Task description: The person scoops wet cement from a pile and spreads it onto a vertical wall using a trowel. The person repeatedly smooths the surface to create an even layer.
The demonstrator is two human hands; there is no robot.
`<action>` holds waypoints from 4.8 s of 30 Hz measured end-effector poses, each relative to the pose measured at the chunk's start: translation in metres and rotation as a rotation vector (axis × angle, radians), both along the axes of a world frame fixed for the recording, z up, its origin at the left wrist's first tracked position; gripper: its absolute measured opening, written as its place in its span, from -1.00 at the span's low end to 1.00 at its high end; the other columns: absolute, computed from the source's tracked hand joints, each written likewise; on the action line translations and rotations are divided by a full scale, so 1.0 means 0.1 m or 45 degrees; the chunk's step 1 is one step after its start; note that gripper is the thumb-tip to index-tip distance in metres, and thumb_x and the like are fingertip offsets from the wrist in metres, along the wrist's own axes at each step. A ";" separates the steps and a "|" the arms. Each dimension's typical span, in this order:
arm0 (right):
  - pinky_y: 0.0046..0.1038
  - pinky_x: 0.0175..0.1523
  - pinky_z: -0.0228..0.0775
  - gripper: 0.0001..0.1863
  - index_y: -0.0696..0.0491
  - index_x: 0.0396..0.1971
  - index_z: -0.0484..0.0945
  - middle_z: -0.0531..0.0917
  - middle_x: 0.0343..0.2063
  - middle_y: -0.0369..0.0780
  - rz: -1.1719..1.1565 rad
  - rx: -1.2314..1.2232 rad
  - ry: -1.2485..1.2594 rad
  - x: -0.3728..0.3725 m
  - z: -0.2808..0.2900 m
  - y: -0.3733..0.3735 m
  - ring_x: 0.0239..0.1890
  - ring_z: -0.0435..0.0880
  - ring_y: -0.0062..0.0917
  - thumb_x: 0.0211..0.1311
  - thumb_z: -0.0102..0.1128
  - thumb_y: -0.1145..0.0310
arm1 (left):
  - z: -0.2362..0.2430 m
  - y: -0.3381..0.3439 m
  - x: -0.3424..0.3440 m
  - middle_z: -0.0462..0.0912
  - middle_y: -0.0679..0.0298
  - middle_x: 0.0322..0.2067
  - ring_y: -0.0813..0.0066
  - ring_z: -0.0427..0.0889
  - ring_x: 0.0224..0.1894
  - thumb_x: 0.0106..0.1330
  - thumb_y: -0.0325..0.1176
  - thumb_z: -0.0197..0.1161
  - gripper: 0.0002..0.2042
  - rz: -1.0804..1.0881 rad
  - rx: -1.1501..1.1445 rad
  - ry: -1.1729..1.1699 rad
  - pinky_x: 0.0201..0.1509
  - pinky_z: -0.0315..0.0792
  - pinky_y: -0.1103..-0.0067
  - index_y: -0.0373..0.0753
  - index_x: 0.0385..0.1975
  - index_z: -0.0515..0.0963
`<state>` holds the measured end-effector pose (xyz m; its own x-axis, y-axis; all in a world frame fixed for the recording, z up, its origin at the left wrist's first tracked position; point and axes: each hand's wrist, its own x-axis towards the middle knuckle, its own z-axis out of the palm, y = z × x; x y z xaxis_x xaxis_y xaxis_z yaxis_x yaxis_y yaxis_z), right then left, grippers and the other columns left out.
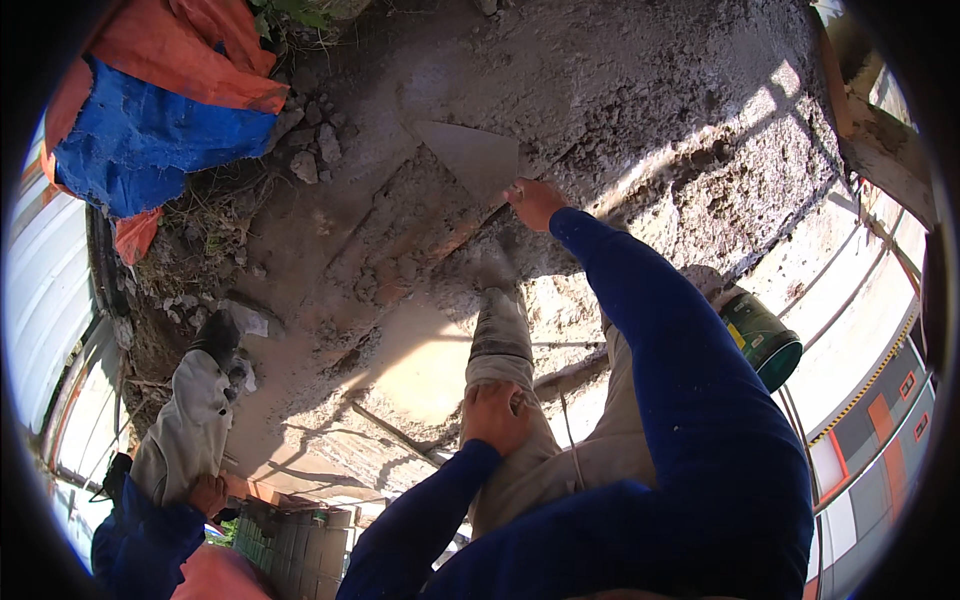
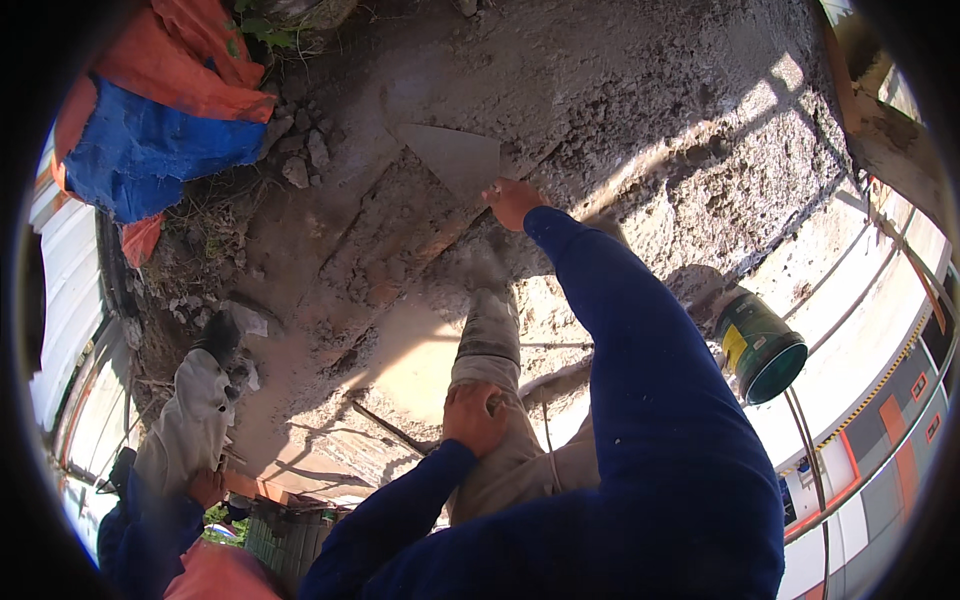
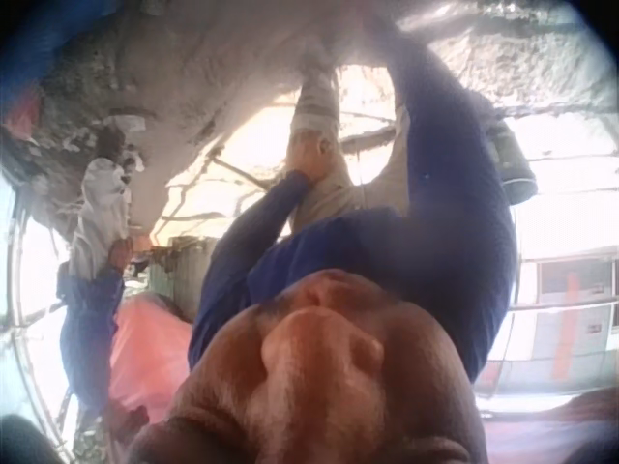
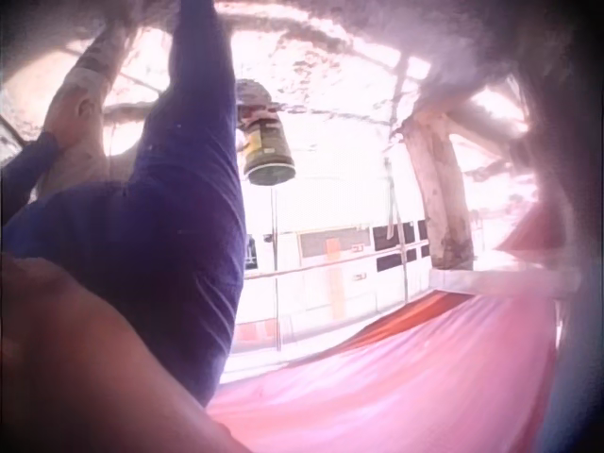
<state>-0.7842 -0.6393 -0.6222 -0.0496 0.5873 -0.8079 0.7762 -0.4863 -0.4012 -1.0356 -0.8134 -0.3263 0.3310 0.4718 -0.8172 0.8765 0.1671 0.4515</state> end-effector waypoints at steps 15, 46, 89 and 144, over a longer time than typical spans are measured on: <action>-0.01 0.31 0.52 -0.39 0.04 0.41 0.48 0.75 0.06 0.11 -0.413 0.159 -0.390 2.64 0.46 0.42 0.18 0.71 0.01 0.63 -0.03 -0.08 | -0.01 0.07 0.32 0.74 0.09 -0.07 0.06 0.64 0.10 0.28 -0.18 0.31 -0.72 -0.153 -0.031 0.092 0.39 0.33 0.19 -0.15 -0.09 0.67; 0.07 0.21 0.56 -0.38 0.06 0.33 0.51 0.78 -0.01 0.07 -0.262 -0.051 -0.003 1.99 0.62 0.17 0.04 0.77 0.05 0.61 -0.02 -0.14 | -0.08 0.20 1.27 0.73 0.19 -0.14 0.16 0.66 0.06 0.27 -0.17 0.31 -0.78 -0.277 -0.136 0.229 0.35 0.32 0.23 -0.11 -0.18 0.68; -0.18 0.00 0.68 -0.42 0.20 0.36 0.42 0.80 -0.19 -0.07 -0.329 0.153 0.327 2.97 -0.13 0.91 -0.15 0.80 -0.22 0.60 0.13 0.07 | -0.13 0.20 1.00 0.74 0.17 -0.18 0.06 0.67 0.00 0.28 -0.22 0.34 -0.82 -0.302 0.023 0.140 0.25 0.42 0.17 -0.13 -0.22 0.64; 0.05 0.16 0.62 -0.51 -0.05 0.28 0.55 0.80 -0.12 0.02 0.026 0.145 -0.189 3.78 0.67 0.44 0.00 0.80 -0.06 0.64 -0.02 -0.06 | -0.21 0.36 1.97 0.77 0.19 -0.12 0.14 0.70 0.04 0.31 -0.13 0.32 -0.76 -0.351 -0.097 0.325 0.31 0.34 0.16 -0.10 -0.15 0.67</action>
<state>-0.4064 -0.5953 -0.5552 0.0523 0.6754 -0.7356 0.8400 -0.4282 -0.3333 -0.8385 -0.7776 -0.3472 0.2182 0.3284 -0.9190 0.9759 -0.0663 0.2080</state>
